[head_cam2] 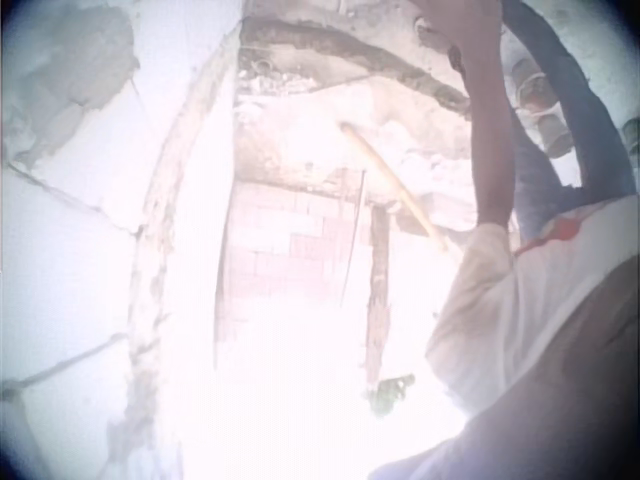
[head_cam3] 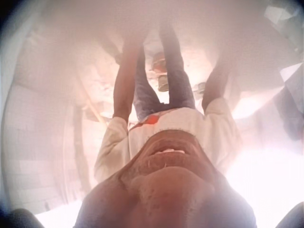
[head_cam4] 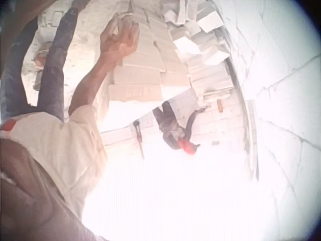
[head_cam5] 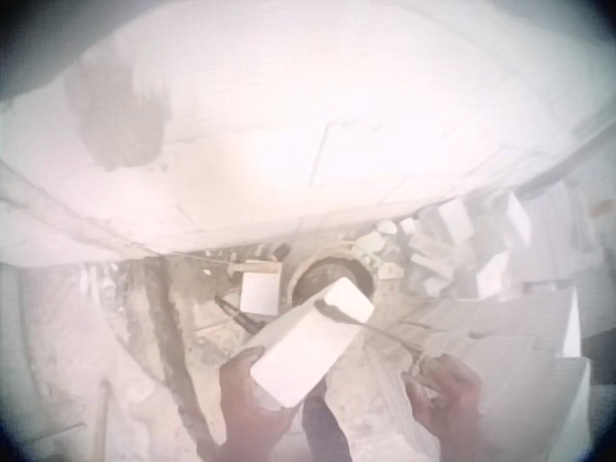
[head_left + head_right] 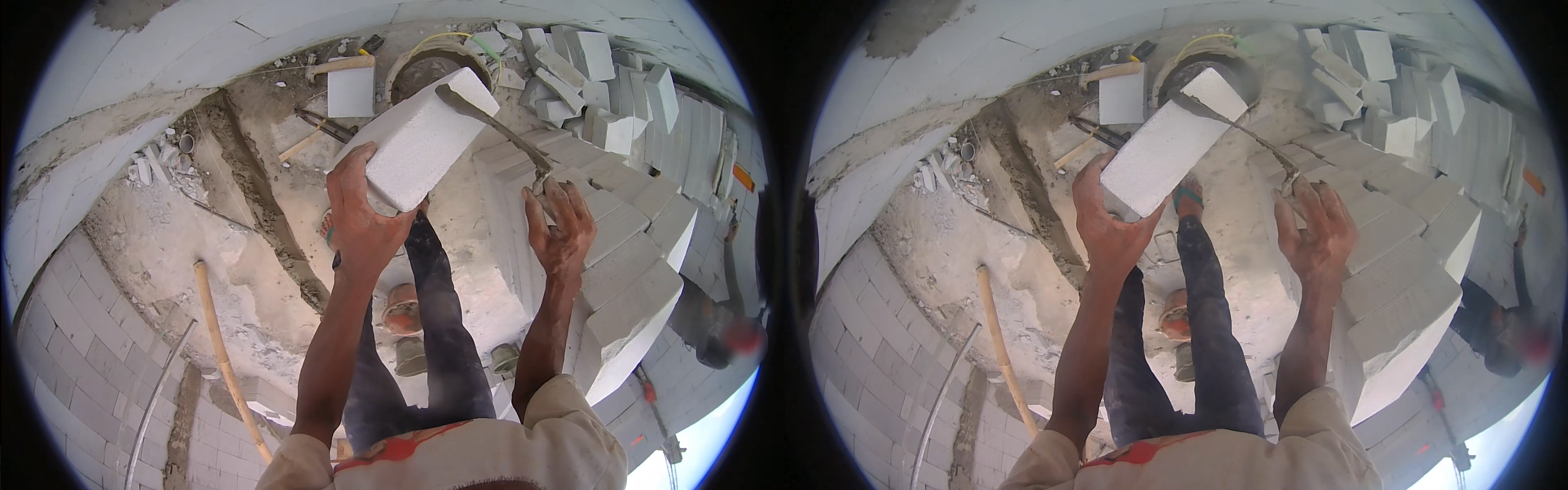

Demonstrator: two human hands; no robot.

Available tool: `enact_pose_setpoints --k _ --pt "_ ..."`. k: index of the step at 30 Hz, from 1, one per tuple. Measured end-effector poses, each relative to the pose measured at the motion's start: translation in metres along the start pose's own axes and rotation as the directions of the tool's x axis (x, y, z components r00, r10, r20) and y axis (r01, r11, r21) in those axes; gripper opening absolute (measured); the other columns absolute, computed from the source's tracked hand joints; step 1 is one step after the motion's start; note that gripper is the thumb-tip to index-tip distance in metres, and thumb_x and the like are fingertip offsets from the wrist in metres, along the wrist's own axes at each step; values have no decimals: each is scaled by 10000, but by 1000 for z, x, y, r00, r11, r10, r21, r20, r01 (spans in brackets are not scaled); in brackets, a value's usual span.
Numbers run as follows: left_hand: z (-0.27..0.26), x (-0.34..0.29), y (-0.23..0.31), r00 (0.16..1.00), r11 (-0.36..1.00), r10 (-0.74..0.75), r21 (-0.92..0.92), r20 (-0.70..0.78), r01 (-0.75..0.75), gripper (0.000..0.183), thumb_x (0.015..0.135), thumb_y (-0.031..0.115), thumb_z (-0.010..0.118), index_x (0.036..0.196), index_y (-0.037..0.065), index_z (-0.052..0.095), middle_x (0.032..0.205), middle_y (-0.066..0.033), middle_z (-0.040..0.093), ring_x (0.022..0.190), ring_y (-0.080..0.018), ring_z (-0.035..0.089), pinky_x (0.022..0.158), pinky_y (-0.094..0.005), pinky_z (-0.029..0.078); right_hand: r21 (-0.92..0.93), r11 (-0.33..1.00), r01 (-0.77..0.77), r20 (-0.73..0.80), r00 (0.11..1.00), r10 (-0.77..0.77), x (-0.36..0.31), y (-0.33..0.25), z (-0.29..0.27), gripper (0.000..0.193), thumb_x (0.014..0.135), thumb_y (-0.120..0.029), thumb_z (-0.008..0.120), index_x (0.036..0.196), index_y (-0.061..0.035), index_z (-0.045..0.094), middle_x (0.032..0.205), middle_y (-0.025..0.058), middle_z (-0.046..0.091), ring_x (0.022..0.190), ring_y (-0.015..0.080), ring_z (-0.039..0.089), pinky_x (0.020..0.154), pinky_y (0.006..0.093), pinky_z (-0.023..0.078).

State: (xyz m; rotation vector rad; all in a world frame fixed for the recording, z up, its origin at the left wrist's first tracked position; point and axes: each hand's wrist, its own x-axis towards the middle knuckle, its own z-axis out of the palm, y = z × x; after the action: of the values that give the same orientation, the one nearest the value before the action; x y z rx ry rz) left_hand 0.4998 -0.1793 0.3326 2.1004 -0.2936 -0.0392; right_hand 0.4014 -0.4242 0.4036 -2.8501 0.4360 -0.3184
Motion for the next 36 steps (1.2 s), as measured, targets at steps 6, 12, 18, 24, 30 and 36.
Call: enact_pose_setpoints --k 6,12,18,24,30,36 --pt "18 15 9 999 1000 18 -14 34 -17 944 648 116 985 1440 5 483 1373 -190 563 1265 -379 543 1047 -496 468 42 998 53 -7 999 -52 -13 -23 8 356 705 -37 880 1030 -94 746 956 61 723 844 281 708 700 406 570" --pt "32 26 2 996 995 85 -47 15 -84 935 632 118 985 1420 -4 497 1373 -180 560 1266 -377 549 1046 -497 470 61 998 30 -7 1000 -30 -44 -24 31 441 719 -5 856 1131 -122 752 1024 42 701 845 273 653 713 415 535" --pt "24 42 3 999 1000 23 -13 43 -23 947 635 116 985 1433 0 487 1348 -167 566 1245 -353 584 1043 -471 487 195 977 -91 69 994 79 -96 -8 67 428 760 31 809 1171 -71 742 1076 101 675 936 314 629 811 450 526" --pt "15 52 -11 999 1000 -10 -18 34 11 893 690 133 987 1425 7 495 1329 -165 565 1246 -305 595 1054 -449 495 243 962 -124 -9 991 130 -98 0 60 464 762 66 789 1202 -71 743 1114 100 665 971 321 624 828 459 513" --pt "6 59 -9 997 998 -23 67 73 18 892 694 128 983 1429 9 492 1339 -175 558 1234 -309 601 1054 -451 494 -87 996 -5 -47 999 1 3 -5 69 483 798 62 766 1253 -99 743 1101 85 676 968 290 635 827 440 492" --pt "1 54 -17 996 999 -34 24 84 32 938 693 115 981 1463 5 457 1384 -178 539 1275 -306 583 1084 -452 484 -74 990 -122 -94 989 115 12 24 94 346 875 0 738 1211 -82 733 1123 107 686 997 310 644 860 458 491"
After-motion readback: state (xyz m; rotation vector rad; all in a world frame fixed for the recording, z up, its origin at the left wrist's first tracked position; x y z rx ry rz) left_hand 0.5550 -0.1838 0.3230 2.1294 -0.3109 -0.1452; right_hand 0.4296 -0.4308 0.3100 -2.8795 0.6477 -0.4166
